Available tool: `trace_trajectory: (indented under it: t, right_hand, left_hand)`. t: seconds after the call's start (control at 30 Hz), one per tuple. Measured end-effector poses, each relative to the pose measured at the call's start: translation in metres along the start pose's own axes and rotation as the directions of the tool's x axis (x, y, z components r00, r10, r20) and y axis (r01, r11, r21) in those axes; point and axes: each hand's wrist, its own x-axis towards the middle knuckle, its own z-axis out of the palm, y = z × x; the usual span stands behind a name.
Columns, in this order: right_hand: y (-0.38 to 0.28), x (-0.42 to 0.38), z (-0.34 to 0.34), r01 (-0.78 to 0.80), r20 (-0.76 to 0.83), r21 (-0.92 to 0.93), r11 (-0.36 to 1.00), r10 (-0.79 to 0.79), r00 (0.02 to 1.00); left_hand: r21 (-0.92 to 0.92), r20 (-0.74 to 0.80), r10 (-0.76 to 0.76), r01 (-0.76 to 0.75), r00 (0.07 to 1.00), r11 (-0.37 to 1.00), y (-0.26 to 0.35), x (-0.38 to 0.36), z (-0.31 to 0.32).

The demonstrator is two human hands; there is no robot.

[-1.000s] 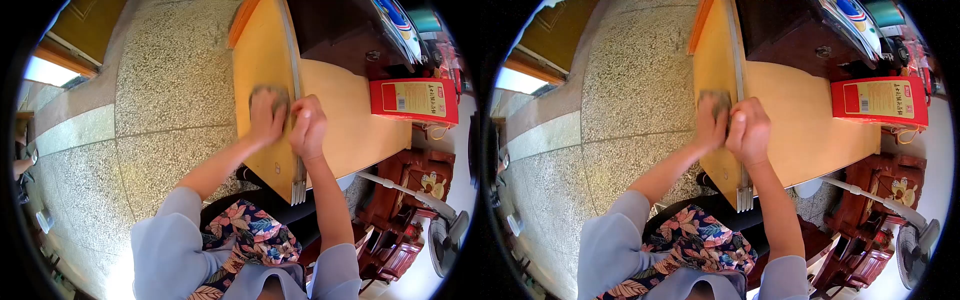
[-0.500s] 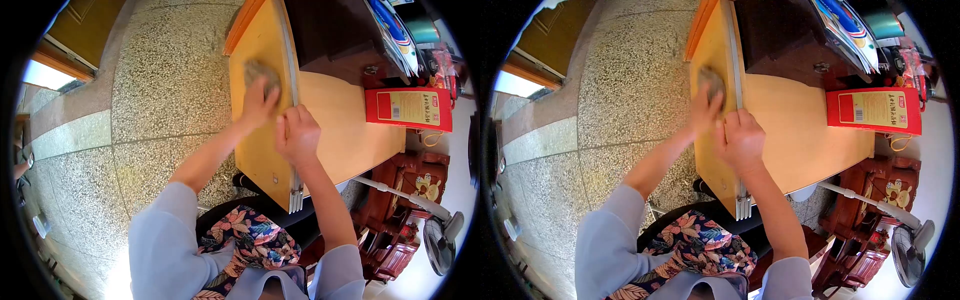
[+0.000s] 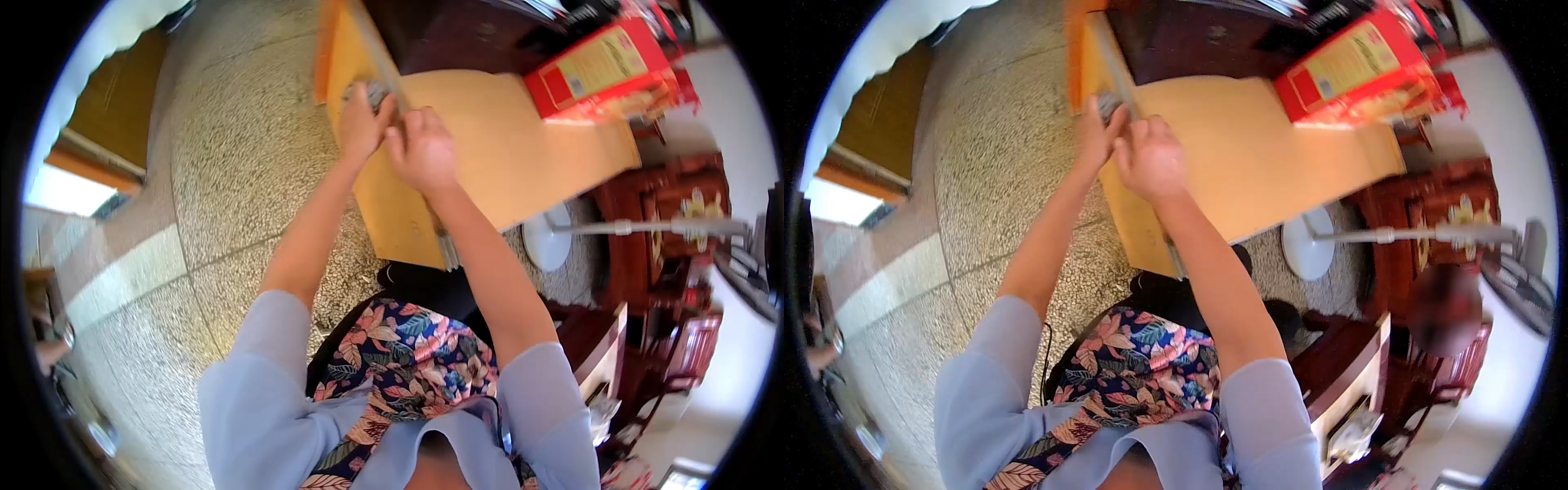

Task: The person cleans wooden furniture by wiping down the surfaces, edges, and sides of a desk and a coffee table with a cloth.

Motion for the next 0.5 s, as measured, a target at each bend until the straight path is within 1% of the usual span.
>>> trace_trajectory:
  t: [0.03, 0.1, 0.13, 0.17, 0.2, 0.23, 0.3, 0.37, 0.4, 0.47, 0.5]
  right_hand:
    - [-0.004, -0.005, -0.004, -0.052, 0.007, -0.064, 0.997, 0.052, 0.999]
    - [-0.017, -0.028, -0.024, -0.121, 0.097, -0.015, 0.993, 0.122, 0.988]
    - [-0.021, -0.039, -0.030, -0.108, 0.076, 0.018, 0.994, 0.106, 0.991]
    - [-0.020, -0.051, -0.037, -0.087, 0.054, 0.041, 0.995, 0.085, 0.995]
    - [-0.021, -0.056, -0.045, -0.173, 0.163, 0.068, 0.983, 0.160, 0.974]
    - [-0.025, -0.058, -0.052, -0.262, 0.270, 0.114, 0.958, 0.224, 0.936]
    - [-0.029, -0.063, -0.063, -0.230, 0.223, -0.024, 0.973, 0.230, 0.947]
    - [-0.023, -0.066, -0.070, -0.320, 0.280, 0.029, 0.947, 0.300, 0.912]
    - [-0.027, -0.075, -0.064, -0.363, 0.331, 0.052, 0.931, 0.327, 0.885]
    - [-0.023, -0.087, -0.058, -0.310, 0.275, -0.030, 0.950, 0.306, 0.911]
    - [-0.022, -0.090, -0.057, -0.285, 0.255, -0.070, 0.956, 0.293, 0.921]
  left_hand:
    - [0.020, 0.027, 0.041, -0.041, 0.999, 0.999, 0.003, -0.006, 0.000]
    - [-0.027, 0.030, 0.081, -0.080, 0.996, 0.996, 0.018, -0.029, -0.005]
    - [0.042, 0.035, 0.127, -0.128, 0.991, 0.991, 0.008, -0.028, -0.002]
    - [-0.004, 0.091, 0.007, -0.006, 0.996, 1.000, 0.024, -0.031, -0.003]
    - [-0.234, 0.117, -0.039, 0.066, 0.992, 0.970, -0.003, -0.015, 0.014]
    - [-0.210, 0.107, 0.127, -0.102, 0.986, 0.972, -0.034, 0.007, 0.022]
    - [-0.025, 0.107, -0.027, 0.030, 0.994, 0.999, -0.009, -0.003, 0.018]
    - [0.116, 0.043, 0.017, -0.021, 0.999, 0.993, -0.006, -0.004, 0.023]
    - [0.148, 0.025, -0.002, -0.002, 1.000, 0.989, -0.012, -0.014, 0.023]
    - [0.215, -0.039, -0.015, 0.023, 0.999, 0.976, -0.006, -0.023, 0.029]
    - [0.267, -0.039, -0.037, 0.047, 0.999, 0.963, -0.004, -0.024, 0.028]
